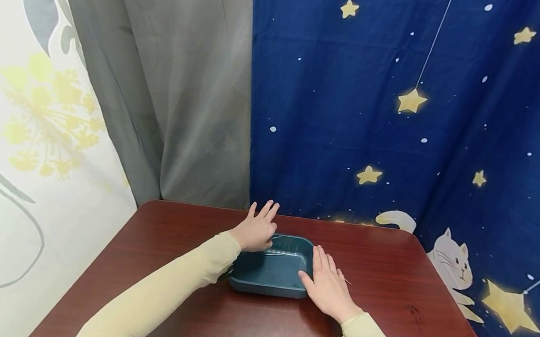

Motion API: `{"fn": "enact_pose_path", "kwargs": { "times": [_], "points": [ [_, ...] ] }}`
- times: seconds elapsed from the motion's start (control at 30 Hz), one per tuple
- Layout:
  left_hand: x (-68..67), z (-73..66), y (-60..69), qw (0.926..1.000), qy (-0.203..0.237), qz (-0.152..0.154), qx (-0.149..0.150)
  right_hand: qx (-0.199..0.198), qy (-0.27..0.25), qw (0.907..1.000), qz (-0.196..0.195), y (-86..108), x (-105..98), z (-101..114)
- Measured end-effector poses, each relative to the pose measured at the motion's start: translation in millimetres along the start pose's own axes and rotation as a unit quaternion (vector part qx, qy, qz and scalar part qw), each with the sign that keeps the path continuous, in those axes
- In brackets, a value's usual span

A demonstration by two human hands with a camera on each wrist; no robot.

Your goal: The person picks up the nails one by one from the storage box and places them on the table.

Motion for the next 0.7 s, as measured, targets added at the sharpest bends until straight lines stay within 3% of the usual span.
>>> {"fn": "enact_pose_path", "kwargs": {
  "times": [0.23, 0.47, 0.7],
  "points": [
    [-9.7, 12.9, 26.4, 0.9995, 0.017, -0.026, -0.010, 0.001, -0.001, 1.0000, 0.001, 1.2, -3.1, 0.0],
    [-9.7, 25.3, 51.1, 0.9994, 0.003, -0.029, -0.019, -0.005, 0.010, 0.9999, 0.004, 1.6, -3.1, 1.9],
    [-12.6, 39.6, 77.2, 0.9978, 0.027, -0.049, -0.034, -0.020, 0.022, 0.9995, 0.008, 1.9, -3.9, 5.7]
  ]
}}
Point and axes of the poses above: each hand's wrist, its own y-axis away from the middle knuckle, its own x-axis out of the palm, z = x × y, the point moved 9 cm from there along -y, towards the middle knuckle, and after that the axes turned 13 degrees about -y, right-handed, at the moved point
